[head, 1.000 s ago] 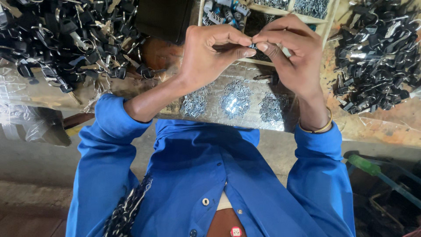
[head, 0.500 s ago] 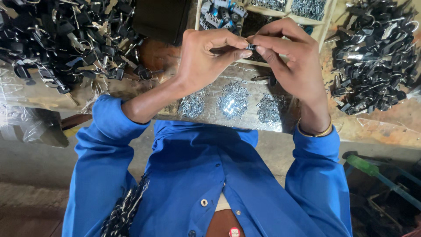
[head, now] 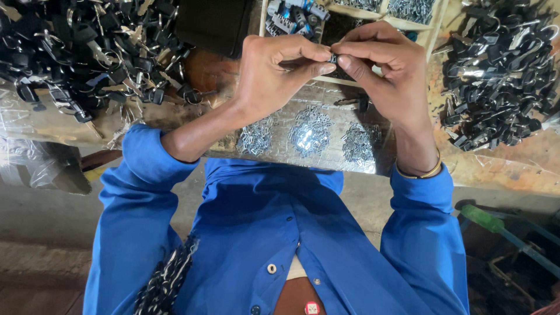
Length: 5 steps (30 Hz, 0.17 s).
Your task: The person assembles small lock cylinders at a workbench. They pick tiny metal pins and springs from a compartment tray, insert the parts by hand into the open lock body, press them into place, and set finished assemblies aside among piles of black lock parts.
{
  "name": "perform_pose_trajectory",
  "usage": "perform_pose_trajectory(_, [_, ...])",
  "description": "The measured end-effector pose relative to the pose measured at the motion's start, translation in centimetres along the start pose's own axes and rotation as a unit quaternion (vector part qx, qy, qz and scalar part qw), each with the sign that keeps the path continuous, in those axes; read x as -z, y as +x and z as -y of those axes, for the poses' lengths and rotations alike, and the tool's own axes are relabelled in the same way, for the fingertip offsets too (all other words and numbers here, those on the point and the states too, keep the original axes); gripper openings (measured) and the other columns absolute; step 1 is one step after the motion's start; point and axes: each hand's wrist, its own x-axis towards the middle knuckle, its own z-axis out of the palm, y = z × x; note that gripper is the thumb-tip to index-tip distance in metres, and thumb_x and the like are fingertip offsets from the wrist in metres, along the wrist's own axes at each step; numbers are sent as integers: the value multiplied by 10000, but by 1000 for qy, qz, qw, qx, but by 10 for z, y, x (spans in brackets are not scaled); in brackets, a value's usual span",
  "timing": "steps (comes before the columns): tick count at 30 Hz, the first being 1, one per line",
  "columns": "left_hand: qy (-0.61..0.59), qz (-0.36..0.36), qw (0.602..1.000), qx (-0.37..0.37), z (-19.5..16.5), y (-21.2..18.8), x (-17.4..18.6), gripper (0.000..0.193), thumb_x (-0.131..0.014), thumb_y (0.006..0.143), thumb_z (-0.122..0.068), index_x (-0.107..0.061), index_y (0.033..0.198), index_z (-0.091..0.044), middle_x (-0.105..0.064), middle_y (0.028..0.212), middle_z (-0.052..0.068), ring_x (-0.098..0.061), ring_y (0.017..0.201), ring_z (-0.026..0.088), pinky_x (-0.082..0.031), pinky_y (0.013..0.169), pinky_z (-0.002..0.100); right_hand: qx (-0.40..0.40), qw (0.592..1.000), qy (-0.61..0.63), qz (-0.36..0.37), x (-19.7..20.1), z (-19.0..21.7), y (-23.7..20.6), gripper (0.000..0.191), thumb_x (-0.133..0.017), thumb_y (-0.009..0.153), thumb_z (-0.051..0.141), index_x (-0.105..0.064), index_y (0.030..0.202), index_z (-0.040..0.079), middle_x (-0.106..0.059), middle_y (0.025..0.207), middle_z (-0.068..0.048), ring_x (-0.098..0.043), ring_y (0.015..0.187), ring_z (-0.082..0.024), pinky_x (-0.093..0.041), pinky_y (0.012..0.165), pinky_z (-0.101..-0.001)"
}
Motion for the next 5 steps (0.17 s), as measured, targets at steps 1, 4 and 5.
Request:
perform_pose_trajectory(1, [-2, 0, 1000, -5, 0, 0, 0, 127, -838, 943, -5, -763, 1045, 4, -798, 1035, 95, -799, 960, 144, -672, 837, 263, -6, 1000, 25, 0, -1, 1, 0, 158, -749, 1084, -100, -743, 1222, -24, -673, 1219, -113, -672, 1045, -121, -553, 853, -224])
perform_pose_trajectory(4, [0, 5, 1000, -16, 3, -2, 0, 131, -829, 952, -2, -763, 1065, -5, -793, 1083, 106, -801, 1012, 175, -675, 884, 277, -42, 998, 53, -3, 0, 4, 1, 216, -772, 1046, -102, -749, 1231, 6, -678, 1247, -115, -684, 1018, -122, -565, 824, -218])
perform_pose_trajectory(5, [9, 9, 1000, -18, 4, -3, 0, 136, -834, 947, -6, -766, 1065, -12, -793, 1091, 110, -803, 1020, 191, -671, 888, 280, -59, 997, 59, -1, 1, 5, 2, 218, -774, 1033, -97, -749, 1220, 12, -676, 1240, -115, -680, 1006, -118, -557, 813, -211])
